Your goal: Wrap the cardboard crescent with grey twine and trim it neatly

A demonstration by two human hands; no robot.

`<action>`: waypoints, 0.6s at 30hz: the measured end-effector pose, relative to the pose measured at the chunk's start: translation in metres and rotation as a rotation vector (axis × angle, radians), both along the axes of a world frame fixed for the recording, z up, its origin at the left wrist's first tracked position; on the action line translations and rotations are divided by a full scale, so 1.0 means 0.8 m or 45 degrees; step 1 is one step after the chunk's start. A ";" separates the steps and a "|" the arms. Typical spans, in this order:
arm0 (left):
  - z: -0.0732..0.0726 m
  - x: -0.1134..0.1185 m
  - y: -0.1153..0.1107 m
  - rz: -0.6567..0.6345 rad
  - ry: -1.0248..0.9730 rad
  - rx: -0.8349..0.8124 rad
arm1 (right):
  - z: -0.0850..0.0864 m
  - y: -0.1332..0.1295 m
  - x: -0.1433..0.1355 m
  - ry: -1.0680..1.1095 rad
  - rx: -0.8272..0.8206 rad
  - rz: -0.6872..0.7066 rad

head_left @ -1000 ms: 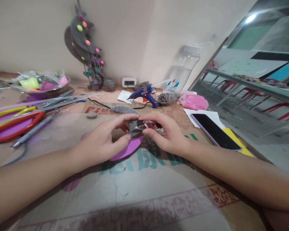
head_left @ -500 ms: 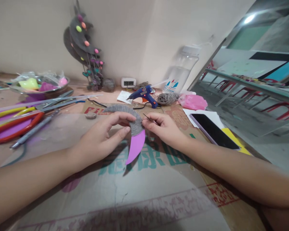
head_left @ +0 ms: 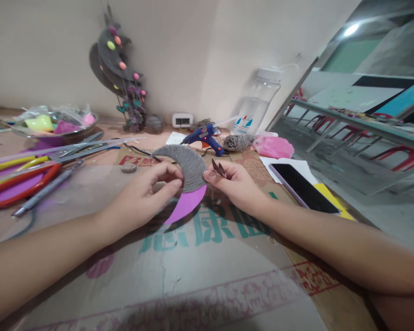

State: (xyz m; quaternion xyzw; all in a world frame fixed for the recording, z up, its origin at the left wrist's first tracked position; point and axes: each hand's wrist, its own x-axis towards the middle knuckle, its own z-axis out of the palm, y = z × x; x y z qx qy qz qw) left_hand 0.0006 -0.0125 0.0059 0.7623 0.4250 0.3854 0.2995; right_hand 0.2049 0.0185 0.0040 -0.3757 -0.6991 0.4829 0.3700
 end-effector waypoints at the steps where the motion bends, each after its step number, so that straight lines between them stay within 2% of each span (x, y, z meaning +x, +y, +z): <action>1: 0.002 0.000 0.000 -0.016 0.024 -0.021 | 0.000 -0.001 0.000 -0.014 0.022 -0.003; 7: 0.009 0.000 -0.001 -0.013 0.163 0.013 | 0.002 -0.004 -0.002 -0.090 0.097 -0.021; 12: 0.006 0.000 -0.002 -0.004 0.153 0.014 | 0.002 -0.003 -0.002 -0.106 0.080 -0.023; 18: 0.008 0.000 -0.003 -0.091 0.110 -0.006 | 0.001 -0.001 -0.002 -0.080 0.058 -0.009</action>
